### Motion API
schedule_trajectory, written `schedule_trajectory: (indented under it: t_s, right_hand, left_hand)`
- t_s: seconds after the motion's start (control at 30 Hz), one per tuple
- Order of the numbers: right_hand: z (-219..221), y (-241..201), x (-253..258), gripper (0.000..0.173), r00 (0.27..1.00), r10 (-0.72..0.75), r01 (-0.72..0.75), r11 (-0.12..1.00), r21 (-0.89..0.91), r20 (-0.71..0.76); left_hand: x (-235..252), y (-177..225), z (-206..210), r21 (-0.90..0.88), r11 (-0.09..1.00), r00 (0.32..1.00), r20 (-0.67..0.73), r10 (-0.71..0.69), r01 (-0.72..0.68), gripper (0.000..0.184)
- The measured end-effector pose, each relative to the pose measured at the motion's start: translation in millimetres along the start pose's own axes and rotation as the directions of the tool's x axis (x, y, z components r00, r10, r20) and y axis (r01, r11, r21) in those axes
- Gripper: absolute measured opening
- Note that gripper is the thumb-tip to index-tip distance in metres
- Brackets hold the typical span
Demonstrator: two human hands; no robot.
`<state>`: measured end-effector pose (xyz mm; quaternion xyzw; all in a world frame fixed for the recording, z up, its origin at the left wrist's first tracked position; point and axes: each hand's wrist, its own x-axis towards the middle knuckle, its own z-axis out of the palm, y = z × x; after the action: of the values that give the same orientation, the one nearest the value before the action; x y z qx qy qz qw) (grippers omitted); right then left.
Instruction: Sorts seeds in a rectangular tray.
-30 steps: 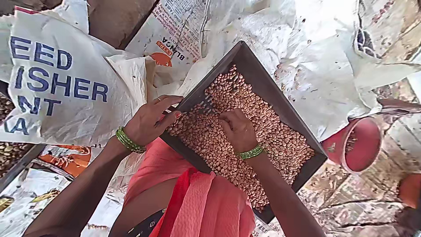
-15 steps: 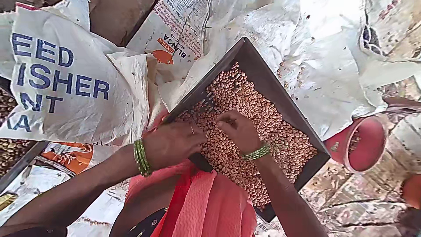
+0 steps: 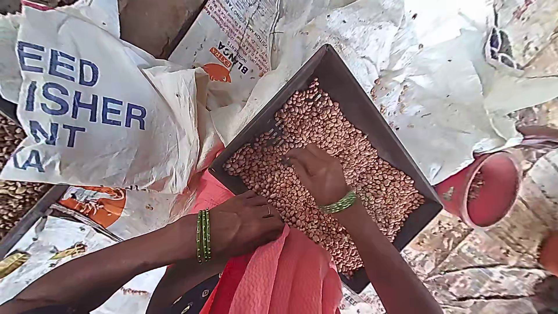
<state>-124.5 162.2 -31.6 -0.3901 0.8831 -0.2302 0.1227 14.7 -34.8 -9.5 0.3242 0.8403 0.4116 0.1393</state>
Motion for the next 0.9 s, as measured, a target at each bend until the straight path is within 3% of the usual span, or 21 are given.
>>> schedule_trajectory:
  t_s: [0.17,0.27,0.4,0.47,0.53,0.57,0.63,0.7,0.77,0.83,0.9]
  right_hand:
    - [22.4,-8.5,-1.1,0.01,0.981,-0.177,0.192,0.949,-0.248,0.085]
    - [24.9,-15.6,-2.9,0.007,0.988,-0.127,0.147,0.94,-0.307,0.085]
    - [-3.7,-16.8,10.7,0.018,0.952,0.138,-0.12,0.989,-0.082,0.273]
    - [-29.5,-21.5,22.0,0.02,0.943,0.122,-0.12,0.992,-0.026,0.31]
    - [-52.6,-32.9,33.2,0.02,0.991,0.037,-0.069,0.963,0.259,0.129]
    - [-62.9,-43.1,38.7,0.021,0.999,0.027,-0.039,0.894,0.446,0.035]
    - [-72.2,-54.6,47.1,0.022,0.995,0.004,0.049,0.838,0.543,-0.097]
    - [-53.9,-48.8,46.6,0.02,0.997,-0.035,0.06,0.921,0.385,-0.072]
    - [-18.5,-41.7,36.9,0.018,0.998,-0.047,0.037,0.982,0.187,0.052]
    - [13.0,-41.0,26.5,0.016,0.993,-0.027,0.024,0.999,0.027,0.119]
    - [30.2,-45.6,21.4,0.014,0.996,-0.017,0.024,0.997,-0.08,0.091]
  left_hand:
    - [-2.4,0.1,1.6,-0.001,1.0,1.0,-0.015,-0.014,0.014,0.03]
    - [-1.1,0.4,2.8,-0.01,1.0,0.999,-0.027,-0.025,0.025,0.03]
    - [-1.5,0.1,0.6,-0.023,0.999,1.0,-0.001,-0.031,0.031,0.029]
    - [-1.0,0.4,1.6,-0.035,0.999,0.999,0.009,-0.032,0.032,0.029]
    - [1.0,-0.4,1.9,-0.024,0.999,0.999,0.009,-0.034,0.034,0.029]
    - [0.8,-0.1,2.1,-0.021,0.999,0.999,0.009,-0.037,0.037,0.029]
    - [-1.5,0.2,3.1,-0.011,0.999,0.999,-0.004,-0.04,0.04,0.031]
    - [-3.6,-0.6,2.6,-0.012,0.999,0.999,-0.013,-0.039,0.039,0.031]
    - [-4.3,-1.5,1.8,-0.013,0.999,0.999,-0.006,-0.034,0.034,0.031]
    - [-4.3,-1.8,1.6,-0.002,1.0,1.0,0.003,-0.029,0.029,0.029]
    - [-4.6,-1.4,2.6,0.01,1.0,1.0,-0.004,-0.026,0.026,0.029]
